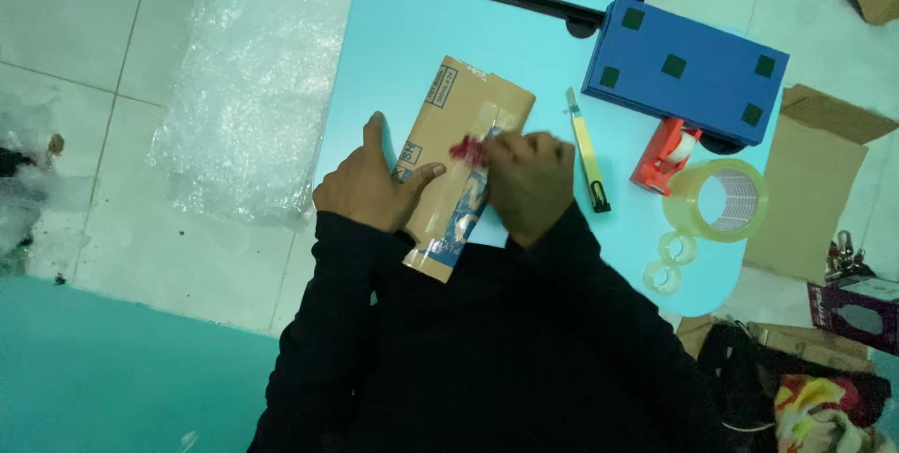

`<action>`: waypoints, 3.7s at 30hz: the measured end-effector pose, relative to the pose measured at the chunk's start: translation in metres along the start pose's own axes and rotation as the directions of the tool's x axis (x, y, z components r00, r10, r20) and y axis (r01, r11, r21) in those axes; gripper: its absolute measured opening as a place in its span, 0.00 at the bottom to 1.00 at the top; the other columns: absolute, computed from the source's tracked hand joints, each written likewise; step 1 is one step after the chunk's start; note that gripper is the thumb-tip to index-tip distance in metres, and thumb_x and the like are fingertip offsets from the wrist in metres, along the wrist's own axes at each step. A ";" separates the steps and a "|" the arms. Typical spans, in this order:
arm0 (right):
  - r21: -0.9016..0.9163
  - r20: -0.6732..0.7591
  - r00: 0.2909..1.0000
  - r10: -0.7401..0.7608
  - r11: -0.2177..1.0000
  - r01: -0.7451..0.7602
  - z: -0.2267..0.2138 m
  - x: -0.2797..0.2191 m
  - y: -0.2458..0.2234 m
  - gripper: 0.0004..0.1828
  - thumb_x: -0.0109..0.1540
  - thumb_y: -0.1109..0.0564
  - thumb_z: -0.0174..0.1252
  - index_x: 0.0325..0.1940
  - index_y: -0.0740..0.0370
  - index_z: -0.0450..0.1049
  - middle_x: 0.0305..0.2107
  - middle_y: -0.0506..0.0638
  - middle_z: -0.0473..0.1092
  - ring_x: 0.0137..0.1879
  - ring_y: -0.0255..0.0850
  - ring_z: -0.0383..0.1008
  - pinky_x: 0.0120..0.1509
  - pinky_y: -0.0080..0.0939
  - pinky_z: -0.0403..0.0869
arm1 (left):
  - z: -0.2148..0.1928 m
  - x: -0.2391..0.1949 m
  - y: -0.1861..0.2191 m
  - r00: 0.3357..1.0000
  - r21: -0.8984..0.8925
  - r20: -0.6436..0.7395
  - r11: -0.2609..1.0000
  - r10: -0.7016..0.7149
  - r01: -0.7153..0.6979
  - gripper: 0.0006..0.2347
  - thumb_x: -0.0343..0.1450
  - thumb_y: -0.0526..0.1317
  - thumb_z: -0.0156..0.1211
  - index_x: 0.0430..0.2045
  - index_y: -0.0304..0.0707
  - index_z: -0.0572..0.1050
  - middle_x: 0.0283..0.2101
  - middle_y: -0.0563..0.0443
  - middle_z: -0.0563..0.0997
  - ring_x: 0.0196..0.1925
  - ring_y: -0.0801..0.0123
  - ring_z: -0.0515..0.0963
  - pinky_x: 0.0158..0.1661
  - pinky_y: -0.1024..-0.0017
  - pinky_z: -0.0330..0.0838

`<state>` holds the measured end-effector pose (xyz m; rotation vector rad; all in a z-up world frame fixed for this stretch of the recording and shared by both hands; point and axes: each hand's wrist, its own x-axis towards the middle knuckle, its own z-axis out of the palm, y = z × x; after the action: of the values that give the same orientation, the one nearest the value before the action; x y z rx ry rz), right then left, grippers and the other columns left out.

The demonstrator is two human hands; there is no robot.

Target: The person is manually wrapping a piece of cardboard with tape and marking it.

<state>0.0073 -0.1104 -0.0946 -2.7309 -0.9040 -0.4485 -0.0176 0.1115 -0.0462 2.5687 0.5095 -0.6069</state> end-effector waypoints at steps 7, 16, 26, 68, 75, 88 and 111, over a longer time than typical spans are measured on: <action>-0.100 -0.004 0.999 0.043 0.994 -0.043 0.011 0.007 -0.001 0.11 0.63 0.59 0.60 0.50 0.59 0.78 0.47 0.49 0.73 0.52 0.46 0.70 0.59 0.54 0.64 | -0.011 -0.003 0.007 0.996 -0.033 0.058 0.997 -0.074 0.076 0.47 0.61 0.72 0.61 0.68 0.41 0.55 0.32 0.38 0.83 0.36 0.48 0.86 0.34 0.51 0.79; 0.150 0.056 0.998 -0.037 0.988 0.028 -0.017 -0.024 -0.037 0.15 0.58 0.59 0.62 0.50 0.59 0.77 0.47 0.47 0.73 0.53 0.46 0.70 0.57 0.53 0.64 | -0.005 -0.005 0.004 0.999 -0.054 0.020 0.998 -0.029 0.030 0.46 0.62 0.71 0.62 0.67 0.39 0.56 0.35 0.36 0.83 0.39 0.46 0.86 0.36 0.49 0.79; -0.072 0.110 0.992 0.056 0.996 -0.049 0.007 0.006 -0.008 0.14 0.59 0.58 0.62 0.49 0.60 0.77 0.46 0.51 0.73 0.50 0.47 0.70 0.54 0.51 0.63 | -0.013 0.003 0.010 0.985 -0.089 0.139 0.990 -0.099 0.112 0.45 0.62 0.71 0.57 0.67 0.39 0.55 0.30 0.38 0.84 0.34 0.48 0.88 0.33 0.52 0.81; 0.343 0.104 0.993 0.057 0.935 -0.090 -0.011 0.005 0.010 0.11 0.63 0.60 0.63 0.50 0.60 0.78 0.39 0.52 0.74 0.42 0.52 0.73 0.47 0.52 0.71 | 0.004 -0.004 0.019 0.975 0.018 -0.196 0.995 0.104 -0.103 0.42 0.68 0.63 0.58 0.74 0.39 0.53 0.51 0.33 0.79 0.49 0.43 0.80 0.50 0.49 0.72; 0.244 0.090 0.996 -0.019 0.970 -0.004 -0.012 -0.018 -0.008 0.13 0.59 0.61 0.63 0.48 0.60 0.77 0.41 0.52 0.72 0.44 0.52 0.72 0.49 0.52 0.70 | 0.058 0.029 -0.011 0.811 0.096 -0.366 0.885 0.456 -0.455 0.27 0.76 0.54 0.52 0.73 0.54 0.59 0.76 0.37 0.52 0.78 0.39 0.46 0.68 0.40 0.45; 0.157 0.145 0.980 0.135 0.975 -0.157 0.021 0.062 0.009 0.07 0.65 0.63 0.59 0.47 0.63 0.78 0.41 0.55 0.72 0.46 0.51 0.74 0.49 0.51 0.75 | 0.058 0.028 -0.010 0.835 0.097 -0.318 0.891 0.450 -0.443 0.27 0.77 0.54 0.47 0.73 0.52 0.58 0.76 0.35 0.51 0.78 0.44 0.48 0.69 0.37 0.36; 0.281 0.184 0.974 0.129 0.943 -0.178 0.031 0.082 0.011 0.10 0.68 0.60 0.55 0.50 0.65 0.77 0.40 0.57 0.71 0.46 0.55 0.72 0.50 0.51 0.73 | 0.055 0.029 -0.006 0.866 0.096 -0.270 0.906 0.422 -0.412 0.26 0.76 0.54 0.46 0.72 0.53 0.57 0.75 0.34 0.51 0.77 0.44 0.47 0.67 0.36 0.34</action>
<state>0.0834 -0.0655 -0.0952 -2.5594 -0.7183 -0.0518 -0.0143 0.0960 -0.1064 2.6929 0.0159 -0.0923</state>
